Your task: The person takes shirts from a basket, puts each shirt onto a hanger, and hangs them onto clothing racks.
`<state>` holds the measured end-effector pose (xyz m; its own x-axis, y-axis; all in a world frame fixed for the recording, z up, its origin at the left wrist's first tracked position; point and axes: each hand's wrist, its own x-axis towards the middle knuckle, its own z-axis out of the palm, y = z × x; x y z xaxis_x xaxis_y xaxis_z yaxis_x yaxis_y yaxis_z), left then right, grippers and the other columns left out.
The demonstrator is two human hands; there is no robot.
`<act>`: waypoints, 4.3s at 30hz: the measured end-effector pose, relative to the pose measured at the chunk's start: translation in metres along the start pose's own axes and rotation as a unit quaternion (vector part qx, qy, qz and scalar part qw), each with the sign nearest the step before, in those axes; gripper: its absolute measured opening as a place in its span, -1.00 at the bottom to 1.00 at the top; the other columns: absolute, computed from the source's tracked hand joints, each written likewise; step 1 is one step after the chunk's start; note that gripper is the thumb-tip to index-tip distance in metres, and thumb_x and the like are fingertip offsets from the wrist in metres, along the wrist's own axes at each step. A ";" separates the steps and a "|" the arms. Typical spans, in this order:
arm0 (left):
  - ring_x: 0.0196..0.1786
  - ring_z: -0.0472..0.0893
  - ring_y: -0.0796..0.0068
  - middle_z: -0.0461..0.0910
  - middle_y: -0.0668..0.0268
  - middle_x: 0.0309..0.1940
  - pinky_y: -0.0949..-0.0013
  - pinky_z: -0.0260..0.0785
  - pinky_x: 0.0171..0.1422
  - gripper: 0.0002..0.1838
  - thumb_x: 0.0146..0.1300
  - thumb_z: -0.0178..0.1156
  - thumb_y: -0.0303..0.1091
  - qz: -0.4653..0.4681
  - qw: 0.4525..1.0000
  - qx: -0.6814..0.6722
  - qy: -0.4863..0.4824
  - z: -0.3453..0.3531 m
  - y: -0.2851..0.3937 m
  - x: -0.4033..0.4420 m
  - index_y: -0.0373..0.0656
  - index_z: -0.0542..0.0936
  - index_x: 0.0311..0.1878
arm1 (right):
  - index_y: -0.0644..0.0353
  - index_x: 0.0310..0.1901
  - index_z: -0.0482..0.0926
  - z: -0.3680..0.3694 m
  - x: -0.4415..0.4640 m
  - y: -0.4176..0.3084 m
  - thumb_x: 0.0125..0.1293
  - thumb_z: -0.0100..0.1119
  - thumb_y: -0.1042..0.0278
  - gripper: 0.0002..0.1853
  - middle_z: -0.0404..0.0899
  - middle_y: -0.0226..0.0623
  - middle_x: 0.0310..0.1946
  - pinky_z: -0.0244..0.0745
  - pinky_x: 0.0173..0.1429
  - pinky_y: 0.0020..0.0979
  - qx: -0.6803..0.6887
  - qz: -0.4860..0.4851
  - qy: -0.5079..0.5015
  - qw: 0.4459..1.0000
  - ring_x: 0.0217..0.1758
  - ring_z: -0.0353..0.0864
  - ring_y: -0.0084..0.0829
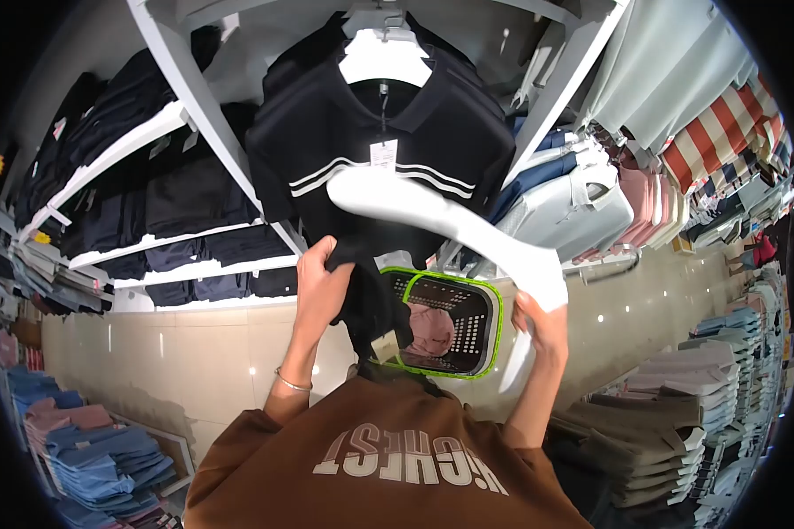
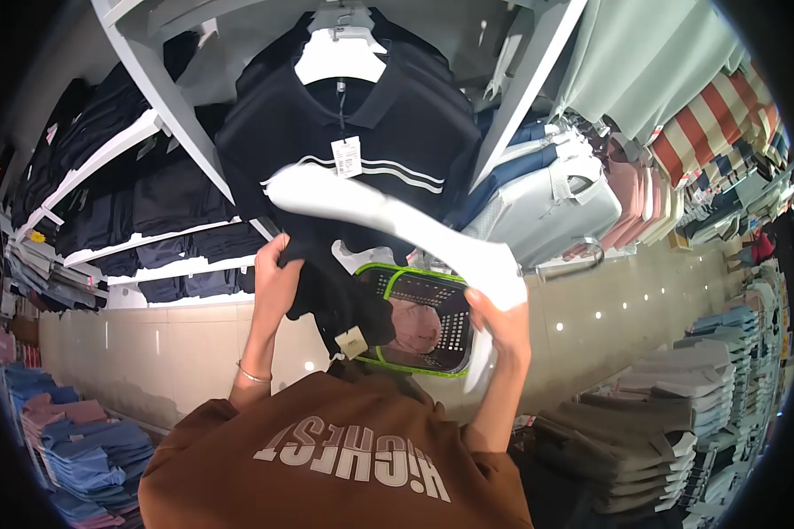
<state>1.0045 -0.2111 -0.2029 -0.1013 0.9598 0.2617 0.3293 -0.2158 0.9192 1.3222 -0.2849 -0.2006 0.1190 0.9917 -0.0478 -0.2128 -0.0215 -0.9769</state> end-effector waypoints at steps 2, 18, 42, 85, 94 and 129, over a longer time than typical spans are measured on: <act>-0.55 0.29 0.49 0.38 0.13 -0.67 0.34 0.21 -0.41 -0.77 0.08 0.17 -0.39 -0.030 0.999 0.037 -0.019 0.006 0.003 0.014 -0.41 0.42 -0.47 | 0.35 -0.18 0.51 -0.019 -0.029 -0.002 0.06 0.38 0.39 -0.67 0.46 -0.39 -0.60 0.22 -0.65 -0.55 -0.026 0.004 0.054 0.998 -0.71 0.34 -0.62; -0.35 0.57 -0.09 0.54 0.00 -0.52 0.04 0.39 -0.27 -0.70 -0.12 0.29 -0.35 0.158 0.959 0.094 -0.215 0.102 0.101 0.015 -0.18 0.53 -0.26 | 0.36 -0.15 0.58 0.044 -0.017 0.019 0.04 0.37 0.48 -0.69 0.61 -0.35 -0.33 0.45 -0.18 -0.50 -0.156 -0.086 0.045 0.983 -0.28 0.52 -0.61; -0.46 0.58 0.01 0.61 0.11 -0.52 0.25 0.45 -0.34 -0.57 -0.09 0.43 -0.06 0.256 0.787 0.198 -0.524 0.093 0.145 0.050 -0.12 0.68 -0.19 | 0.36 -0.11 0.57 0.003 -0.008 -0.029 -0.03 0.37 0.50 -0.62 0.64 -0.21 -0.26 0.48 -0.04 -0.42 -0.315 -0.073 -0.084 0.943 -0.21 0.63 -0.40; -0.50 0.53 0.46 0.61 0.36 -0.55 0.48 0.24 -0.16 -0.64 -0.25 0.51 -0.22 0.188 0.909 0.128 -0.350 0.006 0.101 0.064 -0.21 0.62 -0.41 | 0.32 -0.32 0.56 -0.027 0.041 0.146 -0.07 0.38 0.52 -0.76 0.57 -0.32 -0.51 0.44 -0.28 -0.50 -0.168 -0.232 0.274 0.918 -0.46 0.55 -0.43; -0.46 0.57 0.68 0.65 0.30 -0.54 0.55 0.41 -0.31 -0.74 -0.07 0.41 -0.48 0.098 0.954 0.018 -0.284 -0.004 0.064 0.049 -0.39 0.63 -0.30 | 0.32 -0.33 0.58 -0.047 0.021 0.061 -0.05 0.26 0.73 -0.79 0.56 -0.41 -0.47 0.36 -0.40 -0.62 -0.057 -0.108 0.289 0.949 -0.43 0.48 -0.72; -0.54 0.60 0.59 0.63 0.30 -0.57 0.55 0.38 -0.34 -0.68 -0.24 0.42 -0.36 0.221 0.924 -0.073 -0.305 0.051 0.054 0.043 -0.33 0.62 -0.38 | 0.27 -0.08 0.54 -0.009 -0.054 -0.101 -0.16 0.32 0.66 -0.52 0.57 -0.17 -0.10 0.45 0.03 -0.26 -0.444 -0.317 0.003 0.838 -0.04 0.56 -0.12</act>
<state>1.0655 -0.1720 -0.1567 0.5754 0.6854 0.4463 0.0782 -0.5893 0.8041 1.3463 -0.3373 -0.1015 -0.0586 0.8382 0.5422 0.7000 0.4217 -0.5763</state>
